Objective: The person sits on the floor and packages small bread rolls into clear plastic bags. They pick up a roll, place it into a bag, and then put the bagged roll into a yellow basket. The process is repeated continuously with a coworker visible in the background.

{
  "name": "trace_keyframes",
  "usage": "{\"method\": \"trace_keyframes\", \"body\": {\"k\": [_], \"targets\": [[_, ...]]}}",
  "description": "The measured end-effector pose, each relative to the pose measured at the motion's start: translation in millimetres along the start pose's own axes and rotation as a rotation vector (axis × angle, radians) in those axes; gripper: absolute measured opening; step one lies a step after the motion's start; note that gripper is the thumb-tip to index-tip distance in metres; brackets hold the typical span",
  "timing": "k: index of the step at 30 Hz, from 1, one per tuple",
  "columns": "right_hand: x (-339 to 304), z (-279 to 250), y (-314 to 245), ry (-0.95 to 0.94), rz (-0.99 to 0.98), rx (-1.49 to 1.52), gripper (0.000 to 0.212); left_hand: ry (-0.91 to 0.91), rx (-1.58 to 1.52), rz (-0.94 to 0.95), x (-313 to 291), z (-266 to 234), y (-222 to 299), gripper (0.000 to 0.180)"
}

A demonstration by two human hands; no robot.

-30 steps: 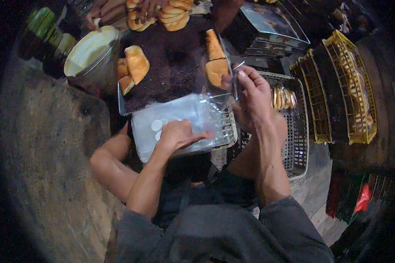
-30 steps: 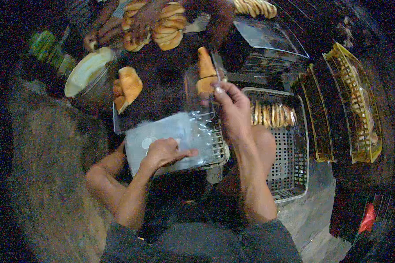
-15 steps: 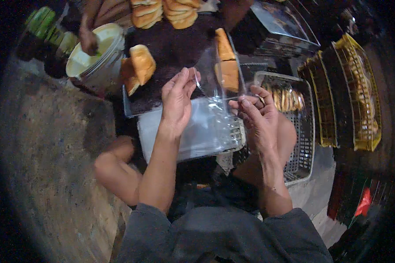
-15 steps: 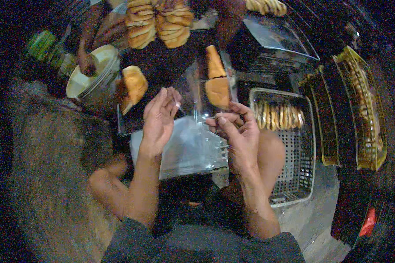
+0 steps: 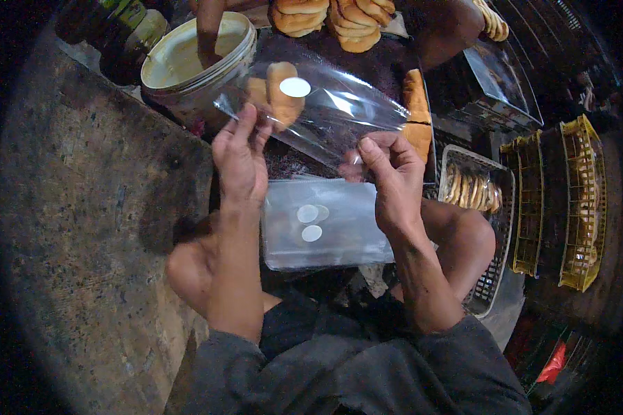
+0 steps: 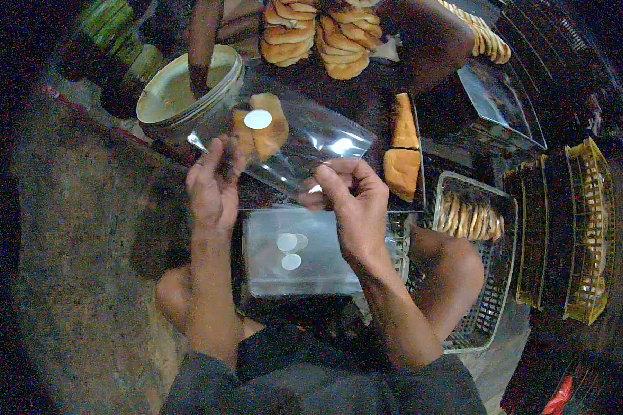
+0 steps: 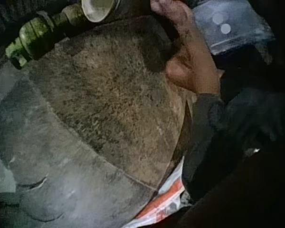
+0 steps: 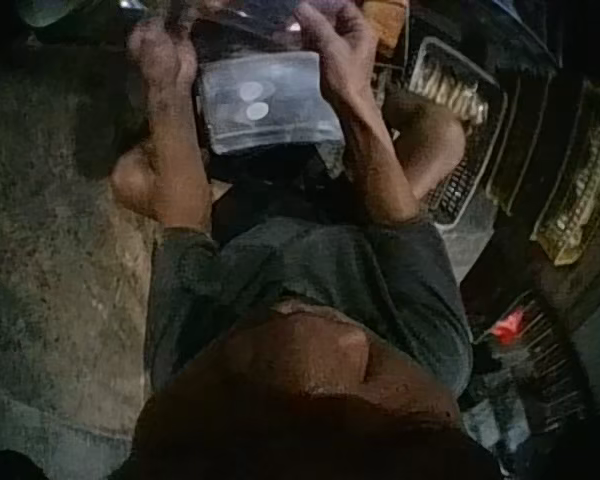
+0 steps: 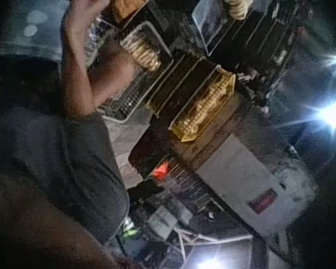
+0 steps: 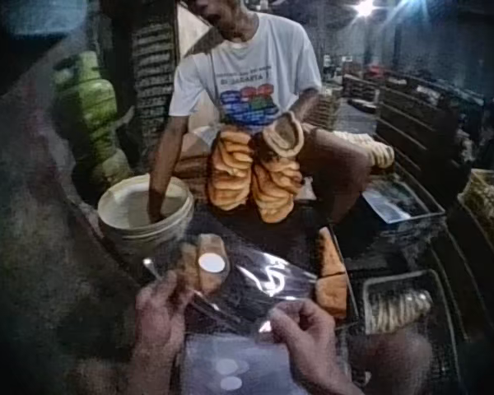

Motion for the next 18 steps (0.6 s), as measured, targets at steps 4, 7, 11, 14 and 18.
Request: {"method": "trace_keyframes", "body": {"k": [4, 7, 11, 14, 18], "targets": [[30, 26, -14, -0.058, -0.030, -0.407, 0.024, 0.322, 0.203, 0.162, 20, -6, 31, 0.019], [106, 25, 73, -0.016, -0.321, -0.703, 0.051, 0.573, 0.076, 0.434, 32, -35, 30, 0.020], [124, 34, 146, 0.132, -0.121, -1.375, 0.072, 0.474, -0.332, 0.223, -9, -59, 6, 0.028], [137, 11, 146, 0.226, -0.150, -1.415, 0.060, 0.526, -0.036, 0.184, -9, -71, -6, 0.059], [117, -41, 81, 0.183, -0.065, -0.764, 0.039, 0.253, 0.043, 0.260, -4, -91, -2, 0.066]]}}
Point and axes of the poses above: each hand's wrist, its own x-axis towards the middle knuckle, its own z-axis out of the palm, y = z × x, the point moved 1 cm from there along x, towards the middle knuckle, and after that the axes turned 14 degrees about -y, right-handed, at the moved point
